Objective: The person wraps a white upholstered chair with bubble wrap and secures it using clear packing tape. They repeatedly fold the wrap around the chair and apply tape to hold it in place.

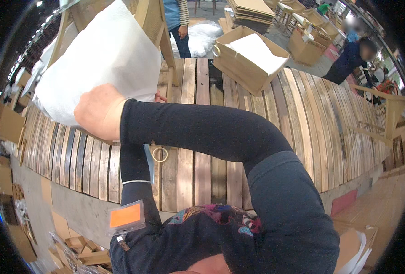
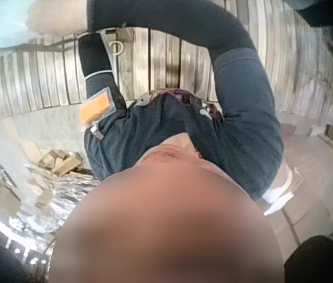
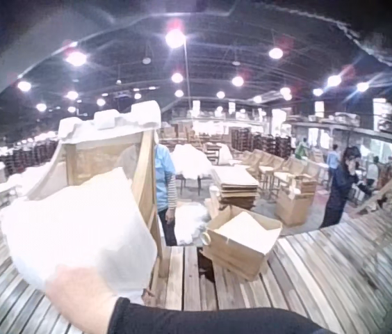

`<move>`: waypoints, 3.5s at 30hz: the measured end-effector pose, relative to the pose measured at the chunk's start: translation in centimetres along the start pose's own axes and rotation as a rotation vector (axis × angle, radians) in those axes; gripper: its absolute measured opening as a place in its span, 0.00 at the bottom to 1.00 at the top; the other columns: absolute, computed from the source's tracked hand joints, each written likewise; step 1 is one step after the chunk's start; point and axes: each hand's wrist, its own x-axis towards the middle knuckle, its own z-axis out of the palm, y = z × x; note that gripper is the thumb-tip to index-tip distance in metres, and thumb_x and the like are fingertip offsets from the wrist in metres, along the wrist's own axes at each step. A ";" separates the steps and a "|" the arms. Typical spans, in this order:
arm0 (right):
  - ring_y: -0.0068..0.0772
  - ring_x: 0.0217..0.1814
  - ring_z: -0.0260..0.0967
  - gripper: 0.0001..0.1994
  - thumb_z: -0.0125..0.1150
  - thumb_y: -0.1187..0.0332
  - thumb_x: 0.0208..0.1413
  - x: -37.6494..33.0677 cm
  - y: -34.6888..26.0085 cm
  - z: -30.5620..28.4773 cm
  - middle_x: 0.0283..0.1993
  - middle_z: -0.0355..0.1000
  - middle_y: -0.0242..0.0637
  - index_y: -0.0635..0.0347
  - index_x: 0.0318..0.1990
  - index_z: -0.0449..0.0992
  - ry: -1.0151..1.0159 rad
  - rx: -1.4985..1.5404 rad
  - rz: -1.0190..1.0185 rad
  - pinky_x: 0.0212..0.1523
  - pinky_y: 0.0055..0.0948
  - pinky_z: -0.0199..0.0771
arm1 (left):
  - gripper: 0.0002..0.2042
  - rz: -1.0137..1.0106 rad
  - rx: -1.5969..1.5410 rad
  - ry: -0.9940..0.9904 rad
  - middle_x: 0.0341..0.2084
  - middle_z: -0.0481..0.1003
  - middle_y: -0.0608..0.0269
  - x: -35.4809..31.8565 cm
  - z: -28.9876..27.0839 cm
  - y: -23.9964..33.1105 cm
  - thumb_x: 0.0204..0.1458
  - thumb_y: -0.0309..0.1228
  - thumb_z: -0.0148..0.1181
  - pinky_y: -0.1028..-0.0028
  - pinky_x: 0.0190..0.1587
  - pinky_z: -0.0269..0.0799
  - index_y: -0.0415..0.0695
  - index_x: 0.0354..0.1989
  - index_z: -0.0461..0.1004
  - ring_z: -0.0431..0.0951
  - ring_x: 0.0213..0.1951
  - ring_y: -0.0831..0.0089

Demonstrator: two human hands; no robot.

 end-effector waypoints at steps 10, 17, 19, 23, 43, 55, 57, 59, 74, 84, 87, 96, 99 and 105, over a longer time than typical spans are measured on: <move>0.38 0.41 0.72 0.46 0.80 0.61 0.42 -14.0 -0.5 10.4 0.41 0.70 0.39 0.60 0.66 0.54 0.794 0.460 0.731 0.44 0.34 0.75 | 0.29 -0.136 -0.419 -0.276 0.39 0.73 0.52 1.1 1.2 1.2 0.57 0.40 0.57 0.59 0.62 0.62 0.36 0.61 0.58 0.75 0.47 0.58; 0.41 0.34 0.73 0.23 0.71 0.75 0.47 -13.3 0.7 15.9 0.36 0.70 0.42 0.62 0.51 0.69 0.814 0.654 0.886 0.34 0.34 0.73 | 0.25 -0.980 -1.535 -0.157 0.35 0.73 0.55 3.0 1.4 2.3 0.59 0.42 0.54 0.61 0.63 0.61 0.37 0.58 0.61 0.75 0.44 0.59; 0.36 0.30 0.72 0.15 0.68 0.80 0.49 -14.1 0.9 15.6 0.35 0.70 0.41 0.65 0.45 0.73 0.815 0.594 0.828 0.33 0.29 0.73 | 0.24 -1.047 -1.666 -0.056 0.34 0.73 0.56 3.0 2.2 3.0 0.60 0.43 0.53 0.61 0.63 0.61 0.37 0.57 0.62 0.75 0.44 0.60; 0.39 0.36 0.73 0.06 0.64 0.82 0.50 -14.4 1.0 16.4 0.35 0.69 0.40 0.65 0.35 0.76 0.927 0.783 0.864 0.38 0.30 0.73 | 0.22 -0.242 -0.394 -0.353 0.32 0.70 0.57 1.6 3.4 3.4 0.62 0.44 0.49 0.61 0.67 0.54 0.39 0.55 0.63 0.74 0.40 0.60; 0.29 0.57 0.69 0.24 0.58 0.62 0.65 -13.7 8.3 23.6 0.56 0.73 0.39 0.62 0.65 0.66 0.543 1.831 0.584 0.57 0.30 0.70 | 0.25 -0.018 1.660 0.497 0.47 0.76 0.46 -9.0 9.4 9.1 0.47 0.23 0.63 0.61 0.51 0.73 0.36 0.56 0.70 0.78 0.48 0.55; 0.29 0.47 0.71 0.22 0.57 0.53 0.65 -14.2 8.5 22.9 0.46 0.77 0.37 0.64 0.54 0.75 0.461 1.909 0.730 0.50 0.33 0.72 | 0.31 0.500 2.453 -1.431 0.67 0.59 0.43 -4.4 17.0 6.3 0.56 0.36 0.54 0.57 0.73 0.51 0.37 0.68 0.59 0.56 0.71 0.56; 0.29 0.47 0.71 0.22 0.57 0.53 0.65 -14.5 8.3 23.1 0.46 0.77 0.37 0.64 0.54 0.75 0.520 2.097 0.758 0.50 0.32 0.71 | 0.34 0.608 2.583 -1.278 0.67 0.60 0.48 -3.1 16.3 8.0 0.56 0.39 0.54 0.55 0.74 0.44 0.39 0.70 0.55 0.59 0.70 0.58; 0.28 0.47 0.72 0.21 0.57 0.54 0.66 -14.5 8.0 23.4 0.46 0.77 0.35 0.64 0.54 0.75 0.536 1.877 0.720 0.50 0.31 0.71 | 0.34 0.414 2.812 -1.081 0.65 0.63 0.51 -2.1 17.1 9.2 0.58 0.37 0.51 0.53 0.75 0.42 0.39 0.72 0.51 0.63 0.67 0.60; 0.25 0.54 0.72 0.16 0.55 0.65 0.67 -14.5 6.8 24.8 0.53 0.75 0.33 0.66 0.56 0.74 0.759 1.953 0.721 0.56 0.26 0.70 | 0.10 0.617 2.566 -1.190 0.30 0.79 0.61 2.0 18.3 11.7 0.54 0.35 0.54 0.41 0.73 0.37 0.50 0.40 0.79 0.78 0.47 0.57; 0.24 0.47 0.72 0.14 0.52 0.66 0.68 -13.3 6.4 25.9 0.47 0.77 0.32 0.65 0.54 0.76 0.953 1.959 0.689 0.52 0.26 0.71 | 0.35 0.316 2.750 -1.535 0.32 0.75 0.63 1.0 17.3 11.9 0.37 0.52 0.72 0.48 0.74 0.41 0.40 0.51 0.74 0.77 0.45 0.65; 0.24 0.52 0.71 0.16 0.51 0.64 0.69 -13.3 6.0 25.9 0.50 0.76 0.33 0.65 0.56 0.74 0.996 1.867 0.666 0.56 0.27 0.69 | 0.33 0.333 2.760 -1.508 0.32 0.75 0.62 1.3 16.9 11.5 0.38 0.50 0.71 0.50 0.74 0.42 0.39 0.49 0.75 0.77 0.44 0.64; 0.23 0.36 0.75 0.11 0.54 0.64 0.67 -25.7 -3.2 35.0 0.37 0.78 0.32 0.63 0.44 0.77 0.865 1.055 1.744 0.38 0.25 0.74 | 0.27 0.389 2.755 -1.479 0.32 0.74 0.61 1.2 15.9 11.5 0.42 0.44 0.69 0.52 0.74 0.45 0.37 0.46 0.75 0.77 0.43 0.64; 0.22 0.34 0.76 0.07 0.55 0.70 0.64 -26.2 -6.4 35.8 0.30 0.78 0.33 0.63 0.40 0.77 0.945 1.246 1.799 0.35 0.23 0.75 | 0.26 0.355 2.779 -1.468 0.32 0.75 0.62 1.3 16.1 11.4 0.44 0.44 0.69 0.54 0.74 0.45 0.38 0.47 0.75 0.77 0.43 0.65; 0.19 0.37 0.74 0.11 0.58 0.71 0.63 -20.4 -0.7 28.0 0.36 0.78 0.32 0.66 0.50 0.78 1.263 1.324 1.180 0.40 0.21 0.74 | 0.24 0.406 2.733 -1.466 0.32 0.74 0.64 1.1 16.6 11.5 0.48 0.45 0.66 0.53 0.73 0.46 0.39 0.47 0.76 0.77 0.43 0.65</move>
